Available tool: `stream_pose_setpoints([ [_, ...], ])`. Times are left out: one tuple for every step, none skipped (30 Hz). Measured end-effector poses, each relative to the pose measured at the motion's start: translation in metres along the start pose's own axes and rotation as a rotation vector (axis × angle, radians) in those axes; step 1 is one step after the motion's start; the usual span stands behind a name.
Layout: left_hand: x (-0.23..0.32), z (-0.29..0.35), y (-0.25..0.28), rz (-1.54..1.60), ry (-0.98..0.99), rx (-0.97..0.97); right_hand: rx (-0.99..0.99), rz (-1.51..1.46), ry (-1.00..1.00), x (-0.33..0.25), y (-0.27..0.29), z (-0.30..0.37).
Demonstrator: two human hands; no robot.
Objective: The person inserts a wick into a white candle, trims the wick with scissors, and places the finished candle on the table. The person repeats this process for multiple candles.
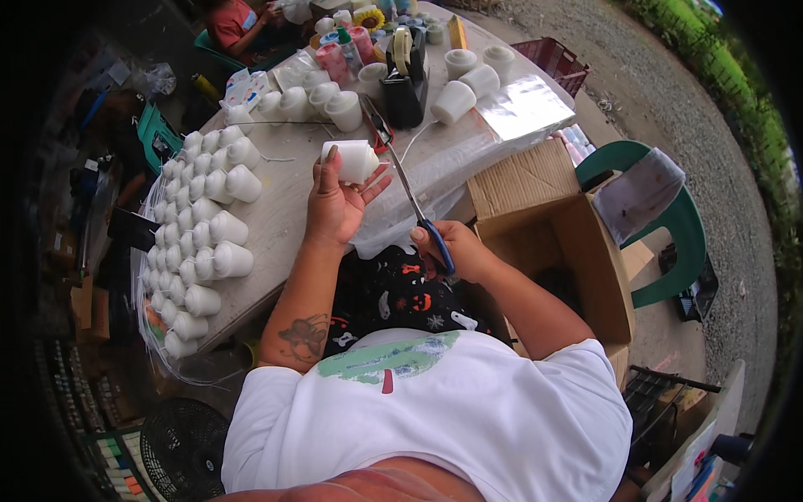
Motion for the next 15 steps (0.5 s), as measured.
stream_pose_setpoints([
  [0.012,-0.003,0.005,-0.114,-0.077,0.001,0.014,-0.008,0.018,-0.002,0.007,0.001],
  [0.024,-0.006,0.011,-0.225,-0.148,0.0,0.033,-0.019,0.032,-0.002,0.014,0.003],
  [0.05,-0.005,0.015,-0.732,-0.388,-0.026,0.152,0.228,0.048,-0.007,0.024,0.007],
  [0.077,0.0,0.01,-1.241,-0.626,-0.055,0.271,0.473,0.065,-0.014,0.032,0.015],
  [0.094,0.004,0.006,-1.649,-0.706,-0.047,0.391,0.716,0.079,-0.025,0.038,0.023],
  [0.103,0.009,0.012,-2.097,-0.575,0.03,0.445,0.904,0.05,-0.041,0.034,0.03],
  [0.11,0.008,0.029,-2.268,-0.502,0.068,0.462,0.963,0.091,-0.046,0.031,0.029],
  [0.112,0.006,0.039,-2.364,-0.397,0.071,0.485,1.019,0.131,-0.049,0.028,0.028],
  [0.114,0.004,0.048,-2.457,-0.288,0.072,0.508,1.075,0.172,-0.054,0.024,0.026],
  [0.115,0.003,0.057,-2.459,-0.29,0.088,0.53,1.106,0.201,-0.059,0.018,0.022],
  [0.112,0.003,0.068,-2.461,-0.29,0.098,0.553,1.135,0.226,-0.064,0.009,0.015],
  [0.109,0.003,0.076,-2.463,-0.291,0.108,0.576,1.163,0.25,-0.07,-0.001,0.007],
  [0.107,0.004,0.073,-2.469,-0.323,0.111,0.574,1.181,0.263,-0.076,-0.01,-0.004],
  [0.108,0.006,0.069,-2.475,-0.35,0.121,0.566,1.202,0.278,-0.082,-0.021,-0.014],
  [0.108,0.008,0.063,-2.48,-0.381,0.131,0.59,1.149,0.419,-0.087,-0.035,-0.024],
])
Point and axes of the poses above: each hand's wrist, its own z-axis away from the middle knuckle, its own y-axis out of the back of the hand, x = y × z, the point moved 5 cm from there along -z, towards the middle knuckle, and after that the axes turned 5 degrees about -y, right-handed, at the moved point
